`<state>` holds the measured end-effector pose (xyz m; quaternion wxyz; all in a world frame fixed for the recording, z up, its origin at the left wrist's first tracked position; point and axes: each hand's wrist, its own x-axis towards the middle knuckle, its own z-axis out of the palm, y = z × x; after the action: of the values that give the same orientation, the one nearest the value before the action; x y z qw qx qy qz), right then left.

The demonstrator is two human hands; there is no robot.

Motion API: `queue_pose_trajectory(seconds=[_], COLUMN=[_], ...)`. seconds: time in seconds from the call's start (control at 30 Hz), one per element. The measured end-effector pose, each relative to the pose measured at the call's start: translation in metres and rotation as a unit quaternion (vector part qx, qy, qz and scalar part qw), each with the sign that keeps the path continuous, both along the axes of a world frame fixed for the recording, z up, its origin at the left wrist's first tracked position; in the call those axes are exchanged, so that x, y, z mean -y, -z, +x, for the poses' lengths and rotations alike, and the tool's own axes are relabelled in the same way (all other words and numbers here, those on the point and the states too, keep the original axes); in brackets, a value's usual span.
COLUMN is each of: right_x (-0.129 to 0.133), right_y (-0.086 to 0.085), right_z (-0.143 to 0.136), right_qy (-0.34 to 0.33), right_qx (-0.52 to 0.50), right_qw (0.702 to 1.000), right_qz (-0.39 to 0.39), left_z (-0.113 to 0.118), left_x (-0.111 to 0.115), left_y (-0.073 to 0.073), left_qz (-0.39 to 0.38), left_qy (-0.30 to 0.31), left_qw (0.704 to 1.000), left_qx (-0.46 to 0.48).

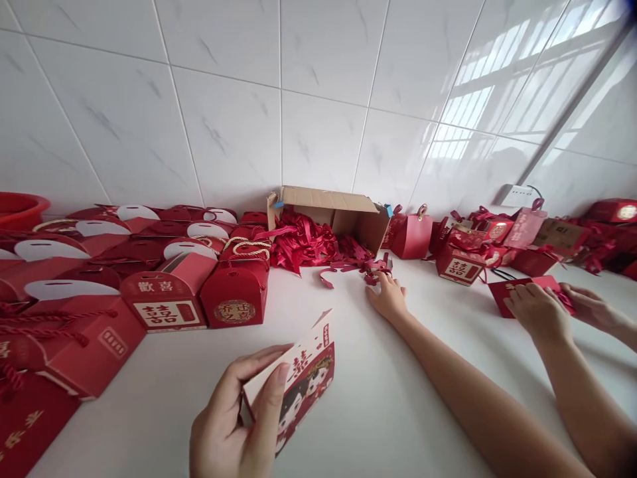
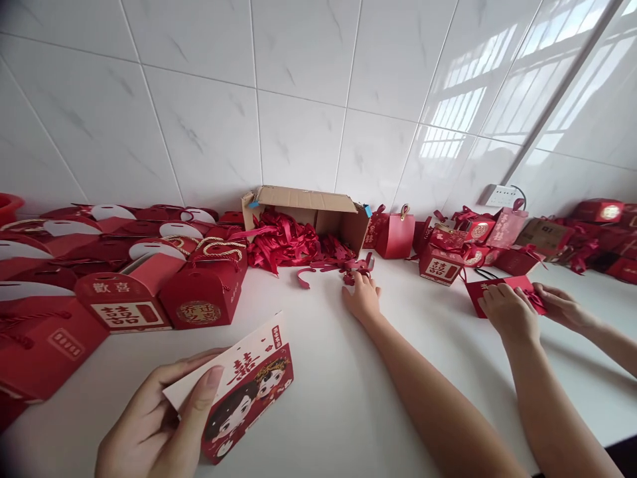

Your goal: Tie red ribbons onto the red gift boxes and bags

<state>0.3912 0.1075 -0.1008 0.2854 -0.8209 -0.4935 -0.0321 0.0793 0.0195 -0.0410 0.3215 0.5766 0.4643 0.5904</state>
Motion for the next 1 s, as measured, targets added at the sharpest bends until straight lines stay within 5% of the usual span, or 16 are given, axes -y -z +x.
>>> queue_pose_trajectory(seconds=[0.6,0.8,1.0], right_x=[0.014,0.062,0.146], right_y=[-0.008,-0.012,-0.019], right_z=[-0.006,-0.044,-0.083], right_qy=[-0.016,-0.034,-0.162], right_qx=[0.001,0.015,0.045], right_qw=[0.991,0.990,0.974], right_qz=[-0.136,-0.138,-0.152], left_z=[0.004,0.000,-0.004], left_x=[0.000,-0.002,-0.003], left_y=[-0.004,-0.006,-0.004], left_qz=[-0.014,0.003,0.037], left_qy=[-0.022,0.011,0.046], left_qw=[1.000,1.000,0.998], left_qx=[-0.007,0.003,0.021])
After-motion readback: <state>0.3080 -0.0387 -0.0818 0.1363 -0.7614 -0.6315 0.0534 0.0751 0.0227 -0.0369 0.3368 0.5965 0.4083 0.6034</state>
